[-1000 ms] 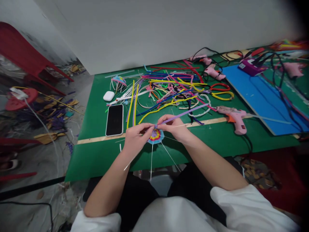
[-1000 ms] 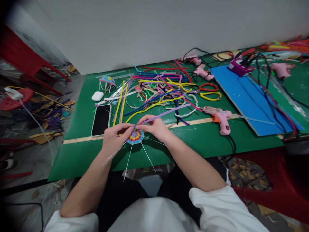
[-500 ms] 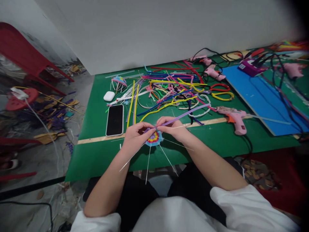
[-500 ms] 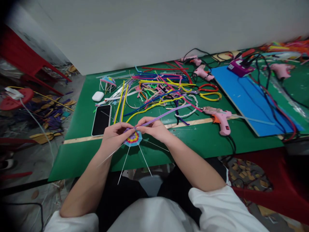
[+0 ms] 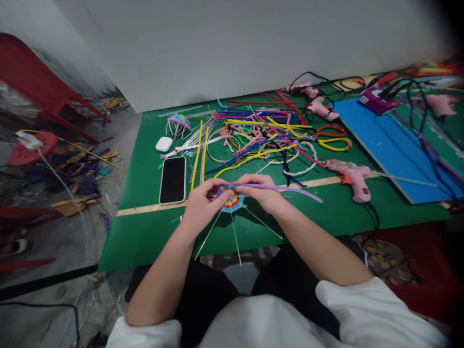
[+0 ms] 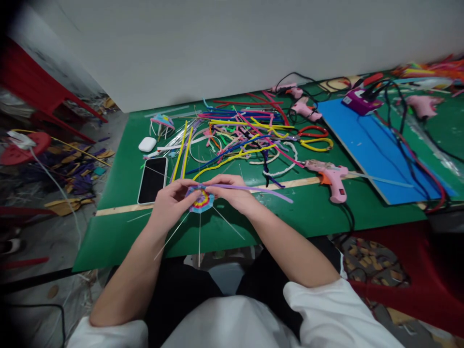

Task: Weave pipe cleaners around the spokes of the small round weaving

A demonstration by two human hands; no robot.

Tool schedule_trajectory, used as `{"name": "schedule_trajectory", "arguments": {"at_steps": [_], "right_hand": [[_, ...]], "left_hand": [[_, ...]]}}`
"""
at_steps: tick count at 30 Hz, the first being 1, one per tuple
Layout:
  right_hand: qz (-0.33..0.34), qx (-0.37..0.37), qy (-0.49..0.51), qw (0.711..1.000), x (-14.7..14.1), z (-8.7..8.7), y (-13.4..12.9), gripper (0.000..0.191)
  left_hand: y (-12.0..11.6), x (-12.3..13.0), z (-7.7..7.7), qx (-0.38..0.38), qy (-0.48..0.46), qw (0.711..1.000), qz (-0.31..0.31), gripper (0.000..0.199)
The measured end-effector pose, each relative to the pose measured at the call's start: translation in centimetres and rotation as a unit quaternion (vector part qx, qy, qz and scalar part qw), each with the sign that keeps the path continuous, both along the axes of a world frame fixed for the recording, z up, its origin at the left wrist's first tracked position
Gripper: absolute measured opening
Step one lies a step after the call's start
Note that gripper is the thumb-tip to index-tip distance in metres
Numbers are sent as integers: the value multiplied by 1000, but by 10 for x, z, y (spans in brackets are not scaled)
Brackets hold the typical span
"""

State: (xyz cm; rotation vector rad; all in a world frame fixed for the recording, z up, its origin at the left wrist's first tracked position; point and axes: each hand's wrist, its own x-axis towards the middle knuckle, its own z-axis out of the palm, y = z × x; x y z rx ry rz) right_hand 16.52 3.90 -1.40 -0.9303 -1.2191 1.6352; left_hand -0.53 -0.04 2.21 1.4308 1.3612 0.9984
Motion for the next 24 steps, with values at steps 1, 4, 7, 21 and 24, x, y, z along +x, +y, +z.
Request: {"name": "schedule_trajectory", "arguments": {"at_steps": [1, 4, 7, 21, 24], "right_hand": [[-7, -12, 6, 1000, 1, 1, 1, 20], [-15, -22, 14, 1000, 3, 1, 3, 16], [1, 6, 9, 1000, 5, -1, 4, 14], [64, 34, -61, 996, 3, 8, 0, 16], [60, 32, -69, 995, 2, 7, 0, 17]], "left_hand": [[1, -6, 4, -23, -3, 999, -49, 37], [4, -34, 16, -71, 19, 974, -213, 57], [6, -58, 22, -81, 21, 964, -252, 41], [9, -8, -5, -13, 23, 999, -32, 22], [9, -6, -9, -25, 2, 1000, -6, 22]]}}
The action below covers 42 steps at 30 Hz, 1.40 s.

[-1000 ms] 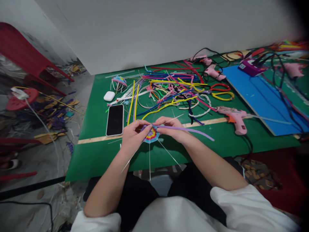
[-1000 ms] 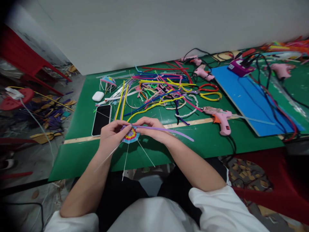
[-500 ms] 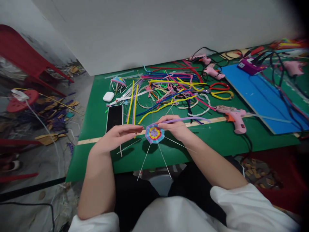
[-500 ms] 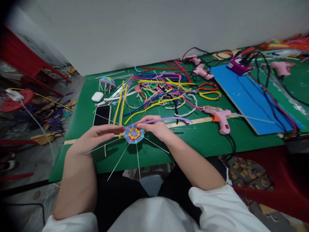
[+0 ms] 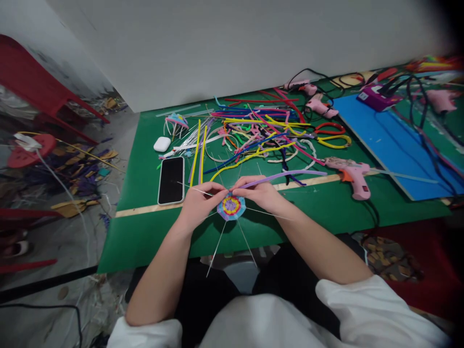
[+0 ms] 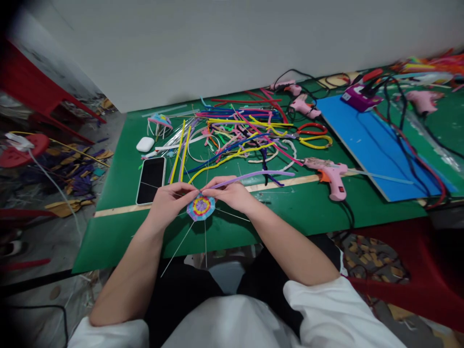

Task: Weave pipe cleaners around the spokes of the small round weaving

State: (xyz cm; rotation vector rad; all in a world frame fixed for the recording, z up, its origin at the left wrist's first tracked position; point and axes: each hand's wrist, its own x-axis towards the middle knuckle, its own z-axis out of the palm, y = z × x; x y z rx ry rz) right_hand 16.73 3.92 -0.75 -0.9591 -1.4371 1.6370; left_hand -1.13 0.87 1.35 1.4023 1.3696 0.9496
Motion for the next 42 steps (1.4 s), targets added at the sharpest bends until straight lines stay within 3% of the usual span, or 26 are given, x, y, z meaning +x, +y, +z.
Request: {"name": "schedule_trajectory", "arguments": {"at_steps": [5, 10, 13, 17, 23, 35, 42], "right_hand": [[-13, 5, 8, 1000, -1, -3, 2, 17], [-44, 29, -11, 999, -1, -3, 1, 17], [-69, 10, -13, 997, -3, 0, 0, 19], [-80, -31, 0, 996, -4, 4, 1, 22], [-29, -45, 22, 998, 2, 3, 2, 22], [-35, -11, 40, 999, 3, -6, 4, 16], [-40, -7, 15, 999, 3, -2, 4, 13]], "left_hand": [[0, 4, -7, -6, -41, 999, 30, 21], [1, 6, -9, -60, -116, 991, -7, 27], [2, 6, -10, -89, -142, 986, 3, 26], [3, 6, -11, -93, -143, 985, 30, 24], [2, 3, -9, -92, -139, 985, 40, 24], [2, 3, -13, -122, -153, 981, -5, 22], [2, 4, -13, -112, -144, 983, -5, 24]]}}
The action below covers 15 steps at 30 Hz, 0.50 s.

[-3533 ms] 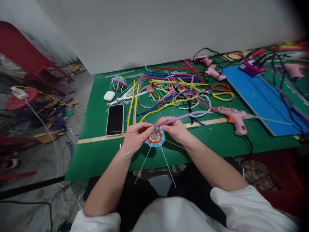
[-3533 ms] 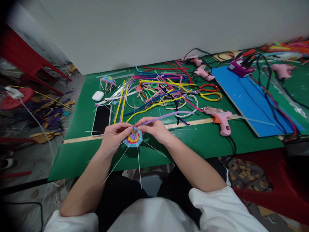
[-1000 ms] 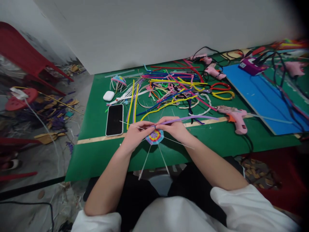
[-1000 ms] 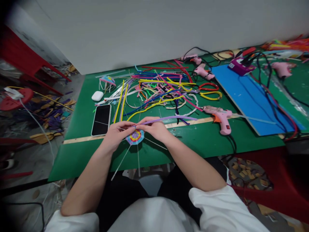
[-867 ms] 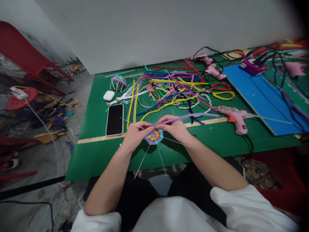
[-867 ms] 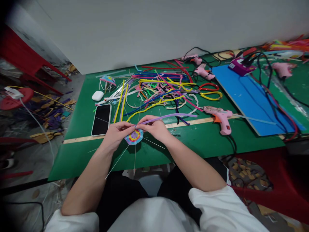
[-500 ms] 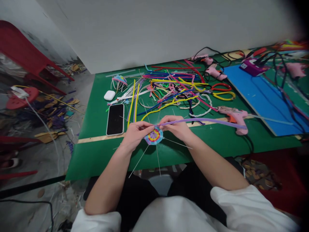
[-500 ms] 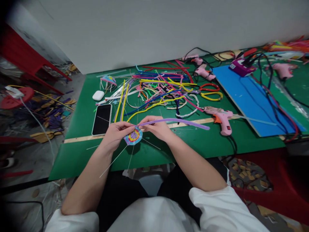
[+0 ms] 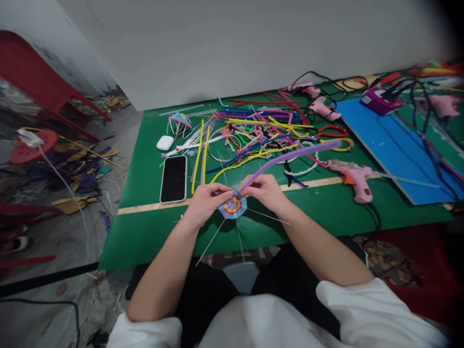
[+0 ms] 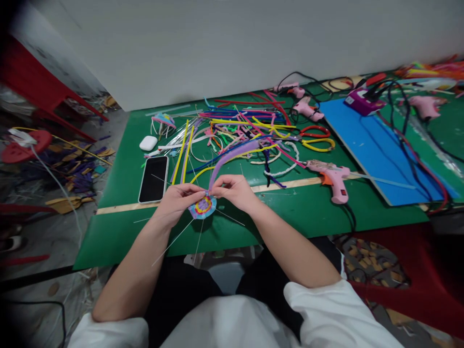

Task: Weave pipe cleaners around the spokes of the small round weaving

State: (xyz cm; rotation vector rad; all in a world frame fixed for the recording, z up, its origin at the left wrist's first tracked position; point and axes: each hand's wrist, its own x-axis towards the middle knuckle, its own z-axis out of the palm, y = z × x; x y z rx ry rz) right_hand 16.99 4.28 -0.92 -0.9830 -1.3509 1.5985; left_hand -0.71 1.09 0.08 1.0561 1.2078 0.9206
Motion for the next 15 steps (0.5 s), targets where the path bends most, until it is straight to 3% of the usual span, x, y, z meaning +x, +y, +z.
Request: {"name": "schedule_trajectory", "arguments": {"at_steps": [8, 15], "right_hand": [[49, 16, -10, 999, 3, -2, 3, 19], [74, 35, -31, 996, 4, -3, 3, 21]], "left_hand": [[0, -2, 2, 12, 35, 999, 21, 24], [-4, 1, 8, 47, 91, 995, -16, 20]]}}
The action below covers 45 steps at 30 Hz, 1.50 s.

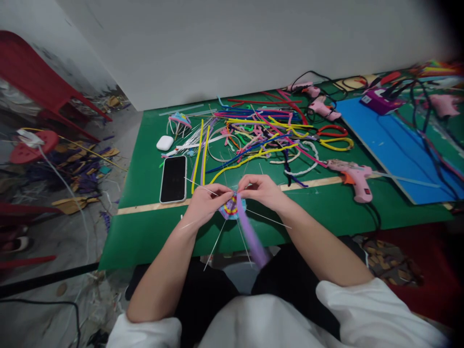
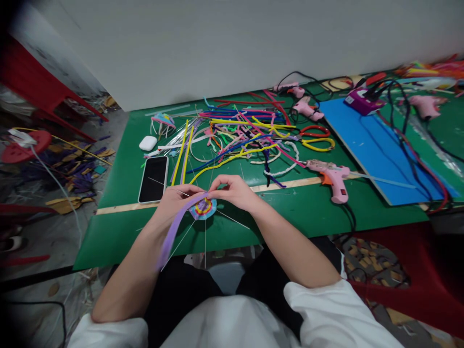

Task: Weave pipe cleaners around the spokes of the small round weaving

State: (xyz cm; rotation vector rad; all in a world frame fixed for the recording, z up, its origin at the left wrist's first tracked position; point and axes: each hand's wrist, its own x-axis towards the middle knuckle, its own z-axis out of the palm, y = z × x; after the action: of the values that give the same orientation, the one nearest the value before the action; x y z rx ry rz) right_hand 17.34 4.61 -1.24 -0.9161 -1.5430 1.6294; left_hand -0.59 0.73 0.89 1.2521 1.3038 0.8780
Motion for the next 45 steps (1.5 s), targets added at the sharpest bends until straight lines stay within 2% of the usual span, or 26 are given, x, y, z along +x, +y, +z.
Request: {"name": "schedule_trajectory", "arguments": {"at_steps": [5, 11, 19, 22, 28, 34, 40, 45], "right_hand": [[23, 6, 3, 1000, -1, -4, 0, 27], [63, 6, -14, 998, -2, 3, -3, 25], [54, 46, -15, 997, -2, 3, -6, 15], [52, 62, -38, 996, -2, 4, -5, 15], [90, 79, -61, 991, -2, 4, -5, 20], [83, 34, 5, 996, -2, -2, -6, 15], [54, 41, 60, 996, -3, -5, -6, 10], [56, 46, 108, 992, -1, -5, -2, 6]], "left_hand": [[-3, 1, -2, 22, 0, 999, -24, 19], [-6, 0, 0, 67, 103, 991, -55, 16], [-4, -1, -2, 37, 66, 995, -67, 23], [-4, -1, -5, 37, 64, 995, -72, 20], [-6, 1, -7, 26, 35, 995, -85, 16], [-5, 4, -4, 6, 49, 994, -102, 20], [-2, 2, -5, -25, 21, 995, -90, 21], [-2, 1, -5, -34, -9, 996, -85, 23]]}}
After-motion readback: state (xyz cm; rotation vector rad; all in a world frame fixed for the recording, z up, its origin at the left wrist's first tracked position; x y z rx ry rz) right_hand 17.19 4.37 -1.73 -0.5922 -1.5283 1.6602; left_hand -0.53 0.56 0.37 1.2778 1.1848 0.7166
